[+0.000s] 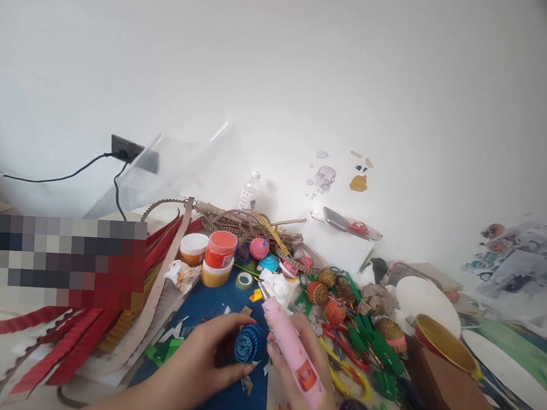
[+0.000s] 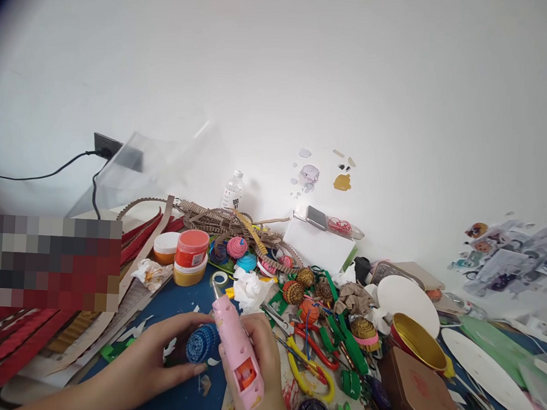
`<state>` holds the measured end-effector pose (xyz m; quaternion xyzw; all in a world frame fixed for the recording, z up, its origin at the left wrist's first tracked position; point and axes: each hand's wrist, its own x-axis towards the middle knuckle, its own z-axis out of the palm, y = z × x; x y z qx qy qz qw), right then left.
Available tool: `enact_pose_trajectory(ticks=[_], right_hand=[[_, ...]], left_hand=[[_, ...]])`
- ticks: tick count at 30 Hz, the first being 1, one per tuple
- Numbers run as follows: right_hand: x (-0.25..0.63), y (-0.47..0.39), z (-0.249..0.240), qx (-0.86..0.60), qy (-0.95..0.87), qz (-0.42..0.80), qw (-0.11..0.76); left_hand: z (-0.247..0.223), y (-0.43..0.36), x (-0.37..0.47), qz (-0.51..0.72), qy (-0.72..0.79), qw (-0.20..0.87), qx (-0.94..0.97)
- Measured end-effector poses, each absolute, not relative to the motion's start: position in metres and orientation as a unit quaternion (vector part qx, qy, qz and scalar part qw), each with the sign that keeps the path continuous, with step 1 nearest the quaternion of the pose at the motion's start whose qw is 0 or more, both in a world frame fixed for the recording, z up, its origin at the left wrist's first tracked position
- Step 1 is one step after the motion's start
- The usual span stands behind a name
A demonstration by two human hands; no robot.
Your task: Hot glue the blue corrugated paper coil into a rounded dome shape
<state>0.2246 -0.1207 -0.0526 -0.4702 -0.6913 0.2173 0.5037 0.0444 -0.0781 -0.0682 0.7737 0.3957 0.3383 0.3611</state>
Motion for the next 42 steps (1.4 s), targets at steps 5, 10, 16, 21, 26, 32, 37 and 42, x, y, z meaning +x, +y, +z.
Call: enact_pose_trajectory(ticks=[5,10,16,21,26,32,37,42], right_hand=[[0.224,-0.126,-0.044,-0.453,-0.72,0.242,0.466],[0.223,-0.127,-0.042,-0.438,-0.744,0.246,0.44],[0.226,-0.125,-0.047,-0.431,-0.761,0.253,0.413],[0.227,-0.122,-0.049,-0.447,-0.747,0.252,0.424],[0.226,-0.124,-0.045,-0.454,-0.733,0.26,0.434],[0.231,-0.118,-0.054,-0.491,-0.692,0.232,0.475],[0.234,-0.113,-0.055,-0.496,-0.667,0.186,0.524],[0.233,-0.107,-0.06,-0.523,-0.683,0.094,0.501]], left_hand=[[-0.071,-0.082,0.041,0.337,0.371,0.227,0.835],[-0.069,-0.085,0.042,0.304,0.333,0.21,0.867],[-0.061,-0.088,0.042,0.261,0.332,0.219,0.88],[-0.062,-0.086,0.041,0.293,0.315,0.246,0.869],[-0.068,-0.082,0.041,0.325,0.314,0.272,0.85],[-0.065,-0.083,0.039,0.322,0.348,0.257,0.842],[-0.07,-0.083,0.039,0.33,0.364,0.254,0.833],[-0.075,-0.081,0.041,0.362,0.392,0.285,0.796]])
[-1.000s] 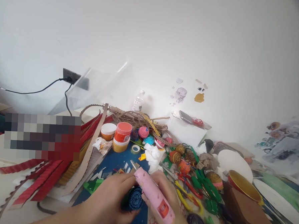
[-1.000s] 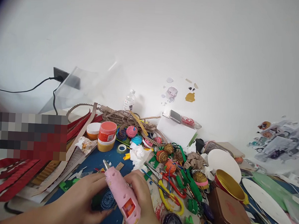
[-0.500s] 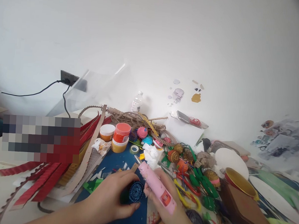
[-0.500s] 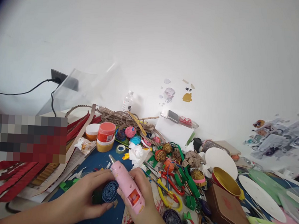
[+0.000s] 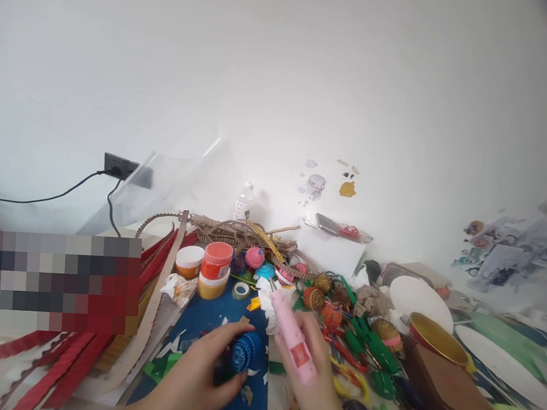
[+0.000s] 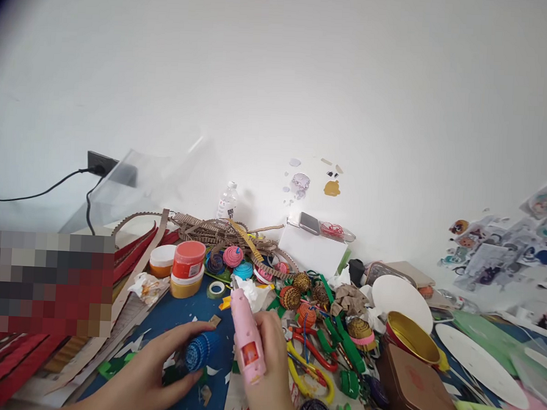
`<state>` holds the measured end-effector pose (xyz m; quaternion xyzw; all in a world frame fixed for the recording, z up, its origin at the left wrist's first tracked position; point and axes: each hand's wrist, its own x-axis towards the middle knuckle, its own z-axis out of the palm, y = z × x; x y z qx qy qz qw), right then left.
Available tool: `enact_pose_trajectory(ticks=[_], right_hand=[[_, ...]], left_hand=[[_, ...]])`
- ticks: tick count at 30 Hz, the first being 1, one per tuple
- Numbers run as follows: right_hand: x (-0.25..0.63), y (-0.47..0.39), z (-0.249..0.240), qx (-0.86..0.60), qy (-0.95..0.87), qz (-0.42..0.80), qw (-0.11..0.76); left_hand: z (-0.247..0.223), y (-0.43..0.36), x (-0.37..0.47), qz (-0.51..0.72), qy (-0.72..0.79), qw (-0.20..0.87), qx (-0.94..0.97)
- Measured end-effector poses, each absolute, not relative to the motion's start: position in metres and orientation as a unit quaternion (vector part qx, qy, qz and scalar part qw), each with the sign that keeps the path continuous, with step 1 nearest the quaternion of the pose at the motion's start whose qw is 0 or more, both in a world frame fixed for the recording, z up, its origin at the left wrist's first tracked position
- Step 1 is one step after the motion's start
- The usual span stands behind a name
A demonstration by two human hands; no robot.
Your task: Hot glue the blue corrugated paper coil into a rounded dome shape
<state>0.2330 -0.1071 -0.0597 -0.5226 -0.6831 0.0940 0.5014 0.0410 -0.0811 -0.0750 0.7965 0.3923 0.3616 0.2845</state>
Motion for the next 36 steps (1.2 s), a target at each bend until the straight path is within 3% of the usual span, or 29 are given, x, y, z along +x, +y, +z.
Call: enact_pose_trajectory(ticks=[4,9,16,21,36], right_hand=[[0.233,-0.099,-0.07,-0.578,-0.682,-0.012,0.448],[0.23,-0.098,-0.077,-0.58,-0.72,0.045,0.378],[0.227,-0.109,-0.061,-0.46,-0.755,0.09,0.458],[0.225,-0.115,-0.051,-0.402,-0.79,0.069,0.459],[0.223,-0.116,-0.052,-0.42,-0.769,0.132,0.464]], left_hand=[[-0.07,-0.079,0.042,0.378,0.421,0.313,0.763],[-0.063,-0.079,0.041,0.422,0.423,0.316,0.737],[-0.066,-0.083,0.042,0.428,0.374,0.308,0.763],[-0.069,-0.087,0.042,0.422,0.376,0.286,0.774],[-0.058,-0.087,0.043,0.387,0.325,0.26,0.823]])
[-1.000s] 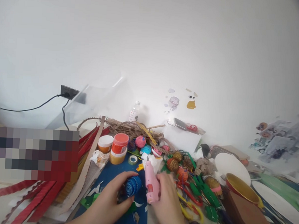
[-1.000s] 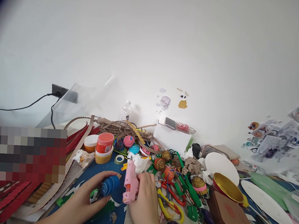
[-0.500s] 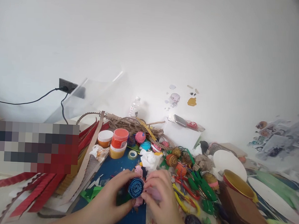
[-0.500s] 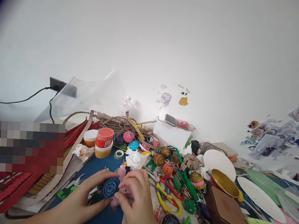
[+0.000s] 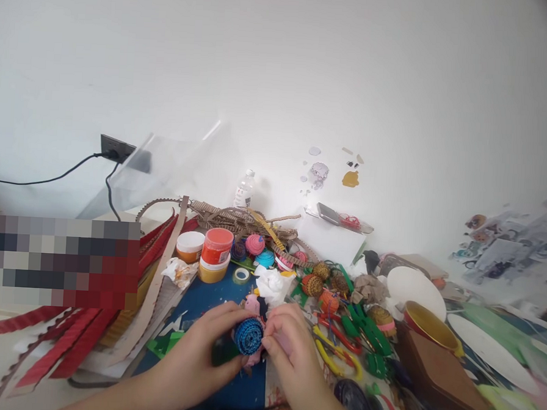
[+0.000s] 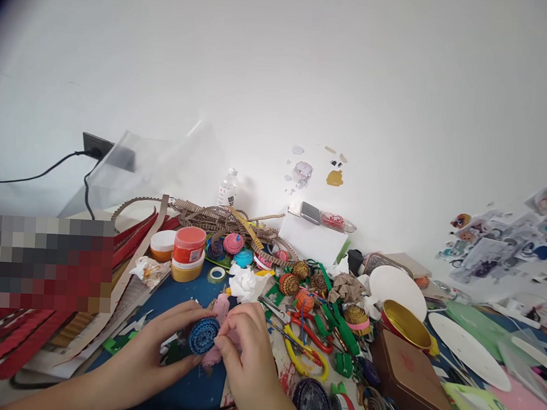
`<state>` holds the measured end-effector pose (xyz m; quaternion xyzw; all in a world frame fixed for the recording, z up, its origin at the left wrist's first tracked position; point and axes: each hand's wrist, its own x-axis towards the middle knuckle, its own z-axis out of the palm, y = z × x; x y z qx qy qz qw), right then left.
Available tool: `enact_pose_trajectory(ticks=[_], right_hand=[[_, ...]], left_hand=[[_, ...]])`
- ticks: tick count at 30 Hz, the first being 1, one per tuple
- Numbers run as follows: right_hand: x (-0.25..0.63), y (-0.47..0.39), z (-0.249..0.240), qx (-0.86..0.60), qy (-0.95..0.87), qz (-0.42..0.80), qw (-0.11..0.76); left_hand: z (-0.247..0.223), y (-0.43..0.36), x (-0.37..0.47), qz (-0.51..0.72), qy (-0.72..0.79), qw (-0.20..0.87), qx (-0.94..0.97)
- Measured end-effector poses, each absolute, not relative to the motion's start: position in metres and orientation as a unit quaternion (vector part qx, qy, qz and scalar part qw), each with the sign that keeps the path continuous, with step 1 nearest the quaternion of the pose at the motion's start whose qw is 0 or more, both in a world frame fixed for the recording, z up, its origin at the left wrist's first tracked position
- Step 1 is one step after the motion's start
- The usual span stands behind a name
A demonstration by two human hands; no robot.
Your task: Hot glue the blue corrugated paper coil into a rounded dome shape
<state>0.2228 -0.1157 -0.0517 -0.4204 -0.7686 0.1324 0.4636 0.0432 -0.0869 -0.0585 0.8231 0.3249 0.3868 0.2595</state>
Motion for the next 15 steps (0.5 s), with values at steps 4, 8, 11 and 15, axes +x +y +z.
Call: enact_pose_trajectory(ticks=[4,8,11,15], right_hand=[[0.2274,-0.1118,-0.0537,-0.441,-0.722,0.114,0.522],[0.2314,-0.1099,-0.0524,-0.467,-0.683,0.136,0.545],[0.2304,-0.1117,-0.0507,-0.44,-0.726,0.128,0.513],[0.2237,-0.1138,-0.0523,-0.396,-0.762,0.085,0.506]], left_hand=[[-0.0603,-0.0859,0.0435,0.386,0.344,0.255,0.817],[-0.0651,-0.0839,0.0423,0.401,0.369,0.261,0.797],[-0.066,-0.0831,0.0427,0.401,0.37,0.277,0.791],[-0.0641,-0.0839,0.0442,0.407,0.367,0.292,0.784]])
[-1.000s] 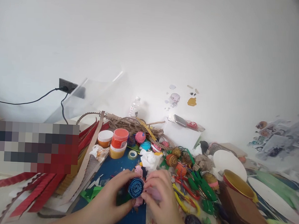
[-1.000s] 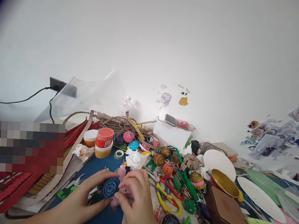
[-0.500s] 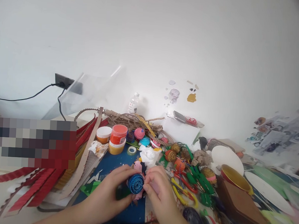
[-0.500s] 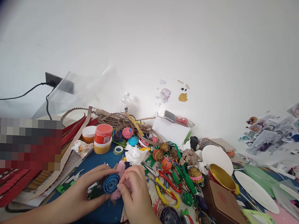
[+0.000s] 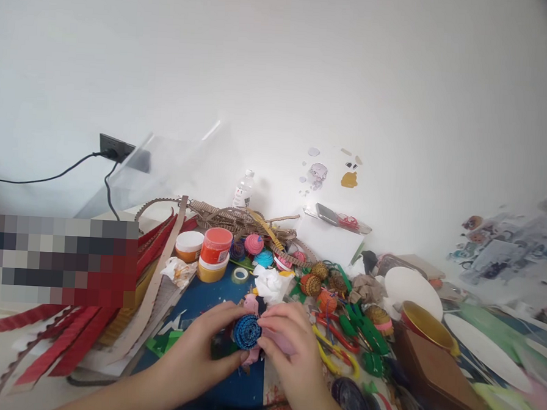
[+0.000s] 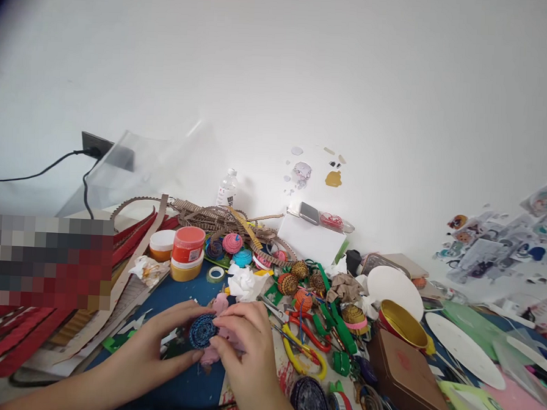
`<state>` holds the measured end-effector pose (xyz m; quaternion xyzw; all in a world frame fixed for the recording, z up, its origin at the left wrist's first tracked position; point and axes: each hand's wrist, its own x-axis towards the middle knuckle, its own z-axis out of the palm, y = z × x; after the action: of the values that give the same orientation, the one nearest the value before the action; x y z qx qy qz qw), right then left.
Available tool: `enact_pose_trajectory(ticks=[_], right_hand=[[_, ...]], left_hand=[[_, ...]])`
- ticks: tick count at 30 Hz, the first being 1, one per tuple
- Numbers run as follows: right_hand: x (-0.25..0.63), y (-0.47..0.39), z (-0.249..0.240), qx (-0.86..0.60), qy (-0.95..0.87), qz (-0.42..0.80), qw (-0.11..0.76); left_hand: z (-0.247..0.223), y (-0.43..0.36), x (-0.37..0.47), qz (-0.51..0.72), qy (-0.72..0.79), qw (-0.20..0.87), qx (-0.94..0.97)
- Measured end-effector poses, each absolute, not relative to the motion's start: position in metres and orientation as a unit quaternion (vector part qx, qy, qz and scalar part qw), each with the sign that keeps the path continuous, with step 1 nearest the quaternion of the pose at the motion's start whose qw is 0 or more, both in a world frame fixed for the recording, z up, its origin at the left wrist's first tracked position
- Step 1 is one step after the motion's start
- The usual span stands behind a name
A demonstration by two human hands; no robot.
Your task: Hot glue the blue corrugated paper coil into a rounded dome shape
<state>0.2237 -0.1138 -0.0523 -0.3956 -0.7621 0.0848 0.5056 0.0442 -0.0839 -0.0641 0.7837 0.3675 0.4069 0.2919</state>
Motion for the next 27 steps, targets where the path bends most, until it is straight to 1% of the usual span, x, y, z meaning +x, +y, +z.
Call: enact_pose_trajectory(ticks=[3,5,11,15,20,24,27], right_hand=[[0.219,-0.114,-0.055,-0.407,-0.729,0.068,0.547],[0.218,-0.114,-0.055,-0.412,-0.718,0.059,0.559],[0.217,-0.121,-0.055,-0.408,-0.74,-0.025,0.535],[0.216,-0.124,-0.056,-0.428,-0.744,-0.051,0.512],[0.218,-0.122,-0.056,-0.462,-0.724,-0.02,0.513],[0.226,-0.114,-0.056,-0.489,-0.669,0.03,0.559],[0.233,-0.107,-0.056,-0.518,-0.612,0.09,0.591]], left_hand=[[-0.063,-0.085,0.045,0.41,0.365,0.306,0.778],[-0.063,-0.085,0.045,0.411,0.364,0.321,0.772],[-0.07,-0.083,0.047,0.379,0.376,0.399,0.745],[-0.071,-0.083,0.047,0.364,0.355,0.451,0.734],[-0.063,-0.084,0.05,0.368,0.299,0.526,0.706],[-0.061,-0.082,0.051,0.363,0.255,0.597,0.669],[-0.061,-0.081,0.05,0.361,0.269,0.623,0.64]])
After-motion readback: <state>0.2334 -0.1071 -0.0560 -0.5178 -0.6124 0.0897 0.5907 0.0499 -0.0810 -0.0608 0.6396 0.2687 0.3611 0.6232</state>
